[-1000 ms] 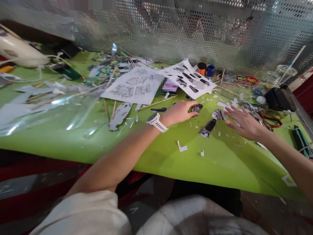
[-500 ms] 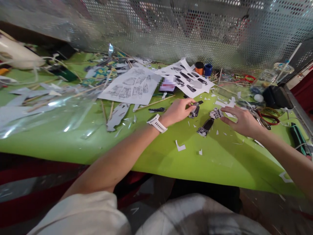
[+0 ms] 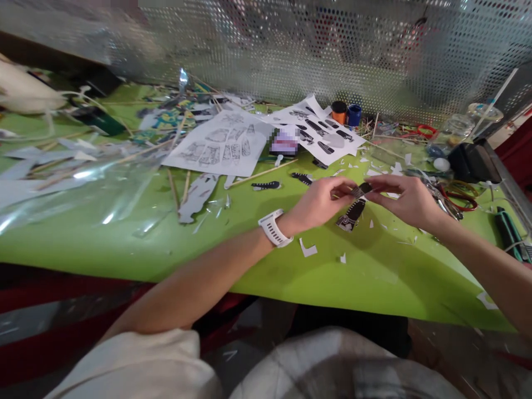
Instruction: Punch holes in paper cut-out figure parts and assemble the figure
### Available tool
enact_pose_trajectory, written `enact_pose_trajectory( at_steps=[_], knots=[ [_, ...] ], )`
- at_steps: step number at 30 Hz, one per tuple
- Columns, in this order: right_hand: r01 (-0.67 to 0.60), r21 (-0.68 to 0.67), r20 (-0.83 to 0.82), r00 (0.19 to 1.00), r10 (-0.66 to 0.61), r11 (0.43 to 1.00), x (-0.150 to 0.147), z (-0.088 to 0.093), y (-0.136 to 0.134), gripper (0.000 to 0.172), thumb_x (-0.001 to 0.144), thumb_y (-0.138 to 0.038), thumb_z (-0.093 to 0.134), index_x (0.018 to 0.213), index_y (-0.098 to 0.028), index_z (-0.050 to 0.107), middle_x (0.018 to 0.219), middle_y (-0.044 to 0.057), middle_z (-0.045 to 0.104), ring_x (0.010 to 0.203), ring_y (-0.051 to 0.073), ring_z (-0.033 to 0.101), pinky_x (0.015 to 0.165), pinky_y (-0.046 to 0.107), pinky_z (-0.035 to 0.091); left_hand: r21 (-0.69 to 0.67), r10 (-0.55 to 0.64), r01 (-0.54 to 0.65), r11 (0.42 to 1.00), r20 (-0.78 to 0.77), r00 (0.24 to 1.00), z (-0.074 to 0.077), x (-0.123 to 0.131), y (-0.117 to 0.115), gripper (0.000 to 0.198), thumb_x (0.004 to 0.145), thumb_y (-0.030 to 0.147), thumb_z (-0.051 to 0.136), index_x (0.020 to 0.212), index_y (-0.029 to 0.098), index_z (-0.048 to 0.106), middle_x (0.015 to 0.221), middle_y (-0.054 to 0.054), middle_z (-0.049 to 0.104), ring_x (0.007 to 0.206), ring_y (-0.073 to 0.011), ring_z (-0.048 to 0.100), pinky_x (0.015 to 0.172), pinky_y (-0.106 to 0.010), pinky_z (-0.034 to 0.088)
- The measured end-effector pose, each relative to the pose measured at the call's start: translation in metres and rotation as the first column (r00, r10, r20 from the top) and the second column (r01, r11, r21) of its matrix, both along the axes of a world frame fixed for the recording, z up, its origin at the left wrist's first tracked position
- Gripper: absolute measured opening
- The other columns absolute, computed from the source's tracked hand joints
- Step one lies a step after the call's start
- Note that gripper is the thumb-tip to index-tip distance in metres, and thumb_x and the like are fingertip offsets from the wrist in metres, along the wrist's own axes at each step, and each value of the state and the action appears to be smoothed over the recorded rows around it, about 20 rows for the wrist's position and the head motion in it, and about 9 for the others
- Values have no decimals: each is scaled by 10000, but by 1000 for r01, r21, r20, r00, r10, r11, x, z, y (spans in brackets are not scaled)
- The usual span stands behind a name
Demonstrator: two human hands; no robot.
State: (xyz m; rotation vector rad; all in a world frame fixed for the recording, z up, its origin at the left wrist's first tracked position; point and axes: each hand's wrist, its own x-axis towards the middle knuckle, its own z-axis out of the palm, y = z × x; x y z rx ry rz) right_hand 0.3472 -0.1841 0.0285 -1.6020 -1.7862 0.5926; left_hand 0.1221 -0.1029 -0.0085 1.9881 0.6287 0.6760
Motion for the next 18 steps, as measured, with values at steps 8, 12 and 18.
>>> enact_pose_trajectory(
  at_steps=[8,12,18],
  knots=[
    [10,-247,-8,1000,-13,969,19,-5,-9,283,840,-497,757,975,-254,811,866,53,823,791,247,769,647,365,603,134,-195,202,970,-65,979,1,0,-20,151,1022,169,670,1122,179,783,1082,-75,832,976,-203,789,919,-358,630],
    [33,-309,4,999,-33,950,23,-7,-10,283,818,-519,758,922,-260,806,843,55,812,761,241,752,603,350,574,260,-222,267,928,-191,956,4,-3,-22,239,1059,146,599,1206,178,785,1180,-90,817,1042,-232,771,955,-386,588],
    [21,-325,-23,999,-30,946,24,-10,-10,302,802,-526,754,914,-250,807,816,49,811,723,226,732,588,336,542,364,-184,290,885,-299,936,2,-4,-21,257,1070,165,618,1289,111,740,1206,-127,784,1075,-258,749,958,-382,583]
  ],
)
